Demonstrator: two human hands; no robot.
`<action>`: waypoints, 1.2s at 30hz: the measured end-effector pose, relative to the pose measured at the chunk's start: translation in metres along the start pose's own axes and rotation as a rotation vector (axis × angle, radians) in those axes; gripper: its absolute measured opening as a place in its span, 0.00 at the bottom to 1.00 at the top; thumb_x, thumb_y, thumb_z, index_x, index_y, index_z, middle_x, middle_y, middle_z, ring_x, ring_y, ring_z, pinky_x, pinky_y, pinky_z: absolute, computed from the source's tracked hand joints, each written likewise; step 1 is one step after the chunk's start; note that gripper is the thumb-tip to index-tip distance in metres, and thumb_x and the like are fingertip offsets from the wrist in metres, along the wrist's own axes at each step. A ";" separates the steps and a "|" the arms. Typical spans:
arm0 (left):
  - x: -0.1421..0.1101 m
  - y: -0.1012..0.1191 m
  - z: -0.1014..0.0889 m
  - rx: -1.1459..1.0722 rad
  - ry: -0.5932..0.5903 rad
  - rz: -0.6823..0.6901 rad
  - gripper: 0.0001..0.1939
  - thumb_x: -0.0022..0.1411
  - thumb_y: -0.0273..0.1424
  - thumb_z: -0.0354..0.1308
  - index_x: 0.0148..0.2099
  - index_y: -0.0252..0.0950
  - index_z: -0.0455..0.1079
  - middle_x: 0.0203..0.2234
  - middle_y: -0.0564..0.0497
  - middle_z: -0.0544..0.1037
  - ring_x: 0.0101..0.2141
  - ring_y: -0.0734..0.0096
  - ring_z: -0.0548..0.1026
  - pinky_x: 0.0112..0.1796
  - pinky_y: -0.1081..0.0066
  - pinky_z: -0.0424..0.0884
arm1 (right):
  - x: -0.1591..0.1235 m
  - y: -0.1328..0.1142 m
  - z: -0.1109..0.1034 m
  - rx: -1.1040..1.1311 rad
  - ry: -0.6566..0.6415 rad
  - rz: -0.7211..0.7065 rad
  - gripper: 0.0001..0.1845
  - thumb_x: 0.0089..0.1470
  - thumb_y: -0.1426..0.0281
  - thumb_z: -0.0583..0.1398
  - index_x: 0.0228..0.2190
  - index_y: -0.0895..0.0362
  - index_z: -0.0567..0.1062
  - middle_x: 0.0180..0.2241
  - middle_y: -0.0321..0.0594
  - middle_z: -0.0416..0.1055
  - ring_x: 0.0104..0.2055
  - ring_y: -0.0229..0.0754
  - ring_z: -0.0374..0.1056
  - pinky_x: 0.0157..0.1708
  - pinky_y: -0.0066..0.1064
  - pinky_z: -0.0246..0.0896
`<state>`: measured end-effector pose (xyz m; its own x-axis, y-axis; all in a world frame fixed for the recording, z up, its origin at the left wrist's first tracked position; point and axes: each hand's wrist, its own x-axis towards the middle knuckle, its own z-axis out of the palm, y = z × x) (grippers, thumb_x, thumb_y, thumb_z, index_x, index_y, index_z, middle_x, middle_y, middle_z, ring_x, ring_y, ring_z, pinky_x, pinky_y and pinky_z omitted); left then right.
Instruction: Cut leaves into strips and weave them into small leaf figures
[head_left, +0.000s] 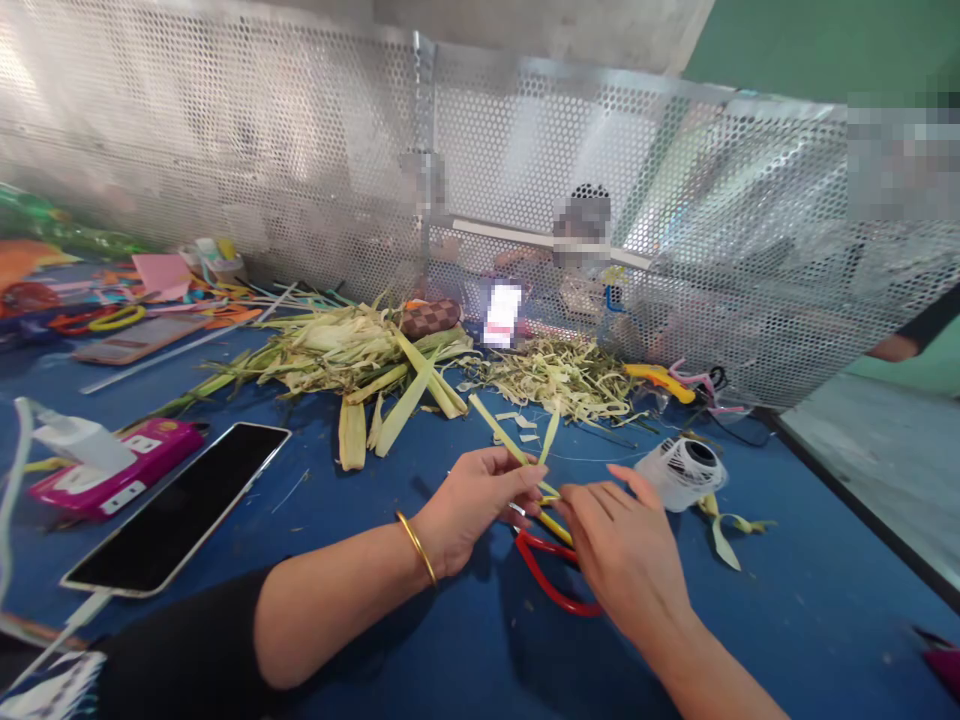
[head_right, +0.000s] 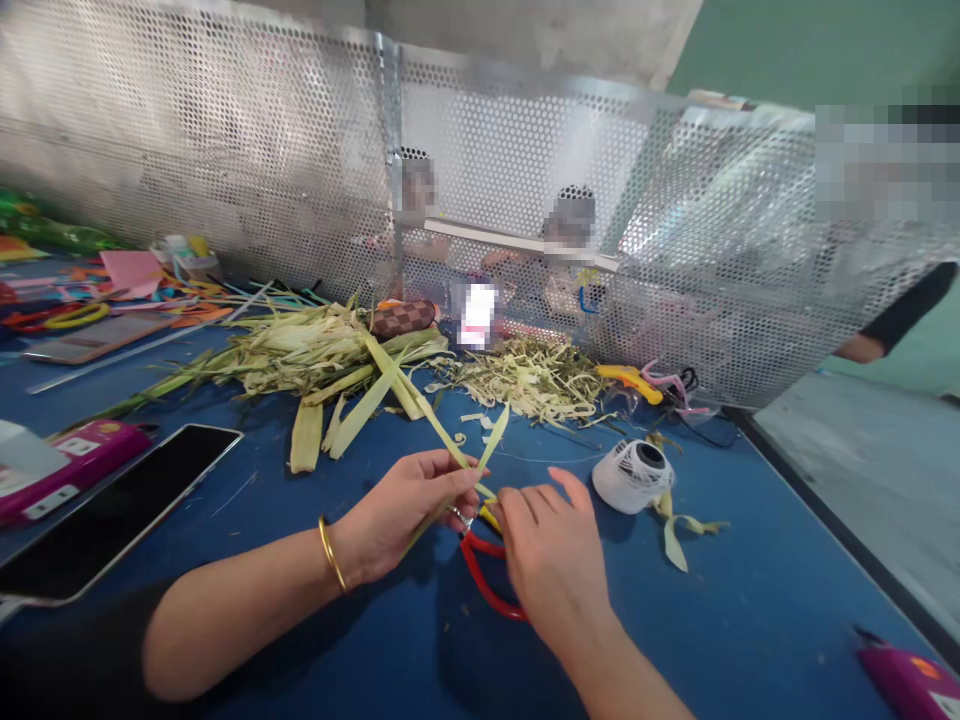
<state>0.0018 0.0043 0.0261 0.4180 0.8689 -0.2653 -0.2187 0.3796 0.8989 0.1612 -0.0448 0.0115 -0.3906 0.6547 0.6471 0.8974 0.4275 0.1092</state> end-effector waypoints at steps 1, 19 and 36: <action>0.001 -0.001 0.000 0.049 0.015 0.024 0.05 0.54 0.28 0.61 0.32 0.31 0.72 0.19 0.54 0.73 0.21 0.77 0.71 0.22 0.77 0.66 | -0.001 -0.002 0.001 0.028 -0.016 -0.007 0.15 0.63 0.74 0.48 0.28 0.57 0.70 0.21 0.35 0.68 0.25 0.38 0.63 0.46 0.39 0.51; -0.003 0.004 -0.004 0.227 -0.135 -0.051 0.11 0.54 0.36 0.59 0.33 0.32 0.73 0.23 0.53 0.75 0.16 0.84 0.62 0.16 0.79 0.50 | -0.002 -0.006 0.002 1.409 -0.096 1.088 0.23 0.49 0.50 0.61 0.32 0.57 0.76 0.18 0.31 0.63 0.21 0.35 0.58 0.25 0.28 0.55; -0.001 -0.002 -0.004 0.430 -0.235 -0.076 0.09 0.51 0.34 0.61 0.27 0.31 0.74 0.15 0.56 0.69 0.15 0.83 0.55 0.18 0.77 0.50 | -0.002 -0.005 0.012 1.514 0.058 1.251 0.18 0.40 0.56 0.69 0.24 0.60 0.78 0.18 0.34 0.67 0.20 0.33 0.60 0.24 0.27 0.59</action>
<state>-0.0020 0.0045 0.0233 0.6172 0.7299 -0.2938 0.1824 0.2305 0.9558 0.1553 -0.0404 0.0010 0.2510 0.9577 -0.1406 -0.2775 -0.0679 -0.9583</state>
